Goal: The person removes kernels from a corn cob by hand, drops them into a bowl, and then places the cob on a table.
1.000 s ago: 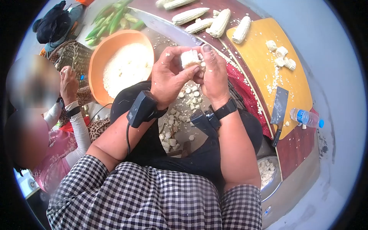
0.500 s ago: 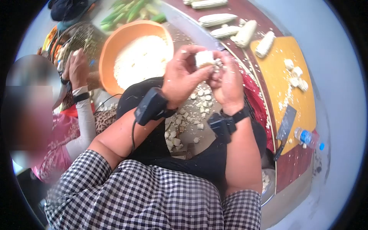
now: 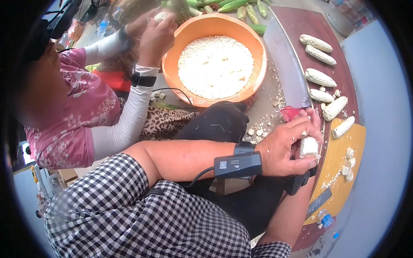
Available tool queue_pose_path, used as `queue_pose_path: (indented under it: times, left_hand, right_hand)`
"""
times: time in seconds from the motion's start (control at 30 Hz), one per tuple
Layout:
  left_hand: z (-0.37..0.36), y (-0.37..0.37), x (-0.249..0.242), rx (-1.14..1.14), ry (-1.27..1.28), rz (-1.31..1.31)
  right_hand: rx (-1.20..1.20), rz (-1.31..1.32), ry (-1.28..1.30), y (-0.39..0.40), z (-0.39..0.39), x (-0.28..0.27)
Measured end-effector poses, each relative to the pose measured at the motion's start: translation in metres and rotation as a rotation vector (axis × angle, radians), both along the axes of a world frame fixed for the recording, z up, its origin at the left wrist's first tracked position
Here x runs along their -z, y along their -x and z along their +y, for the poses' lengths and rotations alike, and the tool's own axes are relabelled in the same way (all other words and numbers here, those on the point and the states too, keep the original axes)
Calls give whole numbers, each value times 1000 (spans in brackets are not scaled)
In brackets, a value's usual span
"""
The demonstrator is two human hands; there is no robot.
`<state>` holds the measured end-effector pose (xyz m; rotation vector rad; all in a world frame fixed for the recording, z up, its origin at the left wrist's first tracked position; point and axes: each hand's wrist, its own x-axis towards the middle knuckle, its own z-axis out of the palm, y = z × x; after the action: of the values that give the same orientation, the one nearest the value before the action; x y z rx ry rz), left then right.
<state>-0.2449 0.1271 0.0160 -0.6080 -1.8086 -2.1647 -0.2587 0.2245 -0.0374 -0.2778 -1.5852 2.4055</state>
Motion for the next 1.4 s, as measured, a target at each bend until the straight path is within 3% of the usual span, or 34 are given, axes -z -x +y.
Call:
queue_pose_path:
  times: [0.07,0.1,0.27,0.37,0.47,0.5,0.57,0.63,0.67,0.7,0.73,0.8,0.83,0.87,0.93,1.13,1.23,1.33,1.4]
  left_hand:
    - [-8,3,-5,-25,-33,5]
    - [-17,1,-12,5,-64,-47]
    - [-47,16,-23,-127,-122,28]
    - [-52,23,-22,-209,-108,65]
    - [-54,23,-20,-230,-6,37]
    - [-53,23,-20,-223,27,25]
    - [-49,20,-21,-108,34,-101]
    - [-28,25,-6,-64,39,-105]
    - [-23,24,-3,-41,80,-62]
    - [-18,26,11,55,129,-39]
    - [-7,23,19,125,187,-78]
    - [8,19,26,452,90,-241]
    - [20,15,40,428,199,-161]
    - [21,13,25,530,371,-255]
    - [24,4,9,709,387,-491]
    - [52,-45,-6,965,467,-391]
    - [64,-97,-36,1099,469,-328]
    - [73,-138,-37,1099,562,59]
    - [74,-162,-39,1130,543,52]
  right_hand:
    - [-237,-354,147,37,21,-11]
    - [-382,-386,353,57,16,-13]
    - [-925,-181,158,119,-57,-26]
    - [-960,-184,44,127,-67,-11]
    - [-915,-229,329,106,-43,-6]
    - [-775,-290,334,87,-36,-16]
    - [-725,-90,55,38,12,-9]
    - [-420,-296,87,11,20,-34]
    - [-105,-561,271,-4,14,-60]
    - [-474,-380,694,-31,72,-34]
    - [-305,-402,637,-58,71,-53]
    - [-227,-389,709,-116,97,-68]
    - [-143,-389,693,-149,110,-73]
    - [-79,-374,693,-178,116,-80]
    - [-15,-306,722,-233,132,-83]
    - [55,-268,504,-332,120,-97]
    - [-44,-289,405,-326,104,-110]
    - [-152,-326,360,-313,96,-104]
    - [-164,-246,393,-316,95,-76]
